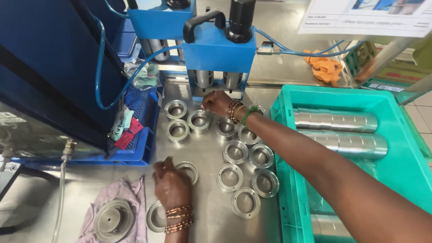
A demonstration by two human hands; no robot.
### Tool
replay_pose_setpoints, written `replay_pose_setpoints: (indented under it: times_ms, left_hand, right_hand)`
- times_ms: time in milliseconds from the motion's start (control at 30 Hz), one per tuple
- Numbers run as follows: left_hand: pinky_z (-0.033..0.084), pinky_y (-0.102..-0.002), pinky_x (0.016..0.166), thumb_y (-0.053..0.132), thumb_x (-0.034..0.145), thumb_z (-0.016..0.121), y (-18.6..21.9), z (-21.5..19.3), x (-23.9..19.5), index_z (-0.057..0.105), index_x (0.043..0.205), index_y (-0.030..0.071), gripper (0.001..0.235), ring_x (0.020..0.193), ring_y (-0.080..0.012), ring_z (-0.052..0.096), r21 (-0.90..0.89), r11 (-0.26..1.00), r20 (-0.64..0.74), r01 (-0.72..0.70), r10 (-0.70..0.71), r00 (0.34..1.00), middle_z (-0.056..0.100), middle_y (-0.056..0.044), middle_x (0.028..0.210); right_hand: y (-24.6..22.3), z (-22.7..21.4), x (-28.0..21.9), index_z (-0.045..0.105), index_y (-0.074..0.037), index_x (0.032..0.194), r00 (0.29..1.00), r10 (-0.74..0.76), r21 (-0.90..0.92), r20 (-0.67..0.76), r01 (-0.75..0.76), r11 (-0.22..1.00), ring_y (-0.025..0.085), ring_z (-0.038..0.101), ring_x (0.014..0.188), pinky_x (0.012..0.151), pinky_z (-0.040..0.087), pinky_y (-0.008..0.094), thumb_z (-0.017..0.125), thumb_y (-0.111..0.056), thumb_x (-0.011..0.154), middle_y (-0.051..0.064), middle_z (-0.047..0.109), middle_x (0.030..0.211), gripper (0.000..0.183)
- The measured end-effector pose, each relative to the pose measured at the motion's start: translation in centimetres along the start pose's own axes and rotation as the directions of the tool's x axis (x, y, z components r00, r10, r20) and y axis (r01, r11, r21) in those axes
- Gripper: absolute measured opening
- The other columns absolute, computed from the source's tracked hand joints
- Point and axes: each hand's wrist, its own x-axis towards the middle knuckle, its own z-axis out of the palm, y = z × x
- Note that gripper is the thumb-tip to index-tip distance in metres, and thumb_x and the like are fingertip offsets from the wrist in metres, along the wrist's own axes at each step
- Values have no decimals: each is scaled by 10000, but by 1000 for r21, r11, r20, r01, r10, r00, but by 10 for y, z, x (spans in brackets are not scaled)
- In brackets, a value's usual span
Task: Sorting and assembling metal rings and cylinders on a workbench in an industrial setting.
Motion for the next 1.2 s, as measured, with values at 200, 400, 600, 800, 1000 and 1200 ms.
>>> replay_pose_setpoints:
  times_ms: [200,400,600,800,1000,1200]
  left_hand:
    - [610,-471,731,207,895,698,42,42,23,703,1164,59,307,862,-370,736,-300,930,-71,-214,201,977,696,-171,1178]
    - [598,-491,691,173,898,658,73,91,55,350,1519,-40,726,815,-421,732,-310,936,342,-168,274,899,390,-209,1585]
    - [608,-474,736,168,865,675,73,99,52,205,1576,20,865,945,-403,717,-289,943,377,-165,271,886,155,-182,1686]
    - [599,-475,750,183,869,700,73,103,53,150,1580,-9,919,982,-412,703,-287,941,367,-177,279,887,106,-177,1694]
    - [604,-466,750,175,865,698,75,93,49,136,1587,-11,934,948,-400,719,-278,941,347,-194,287,893,108,-171,1703]
    - [601,-477,713,68,824,636,65,92,23,145,1604,18,923,910,-397,719,-234,958,420,-167,254,871,133,-119,1701]
  right_hand:
    - [10,17,4,766,-52,921,996,-65,4,-63,66,998,253,758,823,772,597,381,694,-185,929,148,772,925,151]
    - [14,27,3,762,-38,915,957,-217,-42,-194,212,976,270,749,816,758,610,379,699,-148,912,150,767,955,127]
    - [-15,3,-1,732,-41,1014,975,214,233,60,-222,947,188,742,683,655,626,329,650,-180,964,122,772,900,168]
    - [0,11,7,713,-18,957,999,42,117,-29,-38,992,264,733,778,699,622,405,681,-210,962,166,750,898,195]
    - [-14,9,0,710,-5,934,956,-285,-191,-66,268,944,405,693,926,845,544,492,650,-114,910,205,723,973,126]
    - [-25,16,-14,697,-14,940,979,-198,-227,46,204,952,390,695,941,859,545,487,630,-124,938,194,724,991,129]
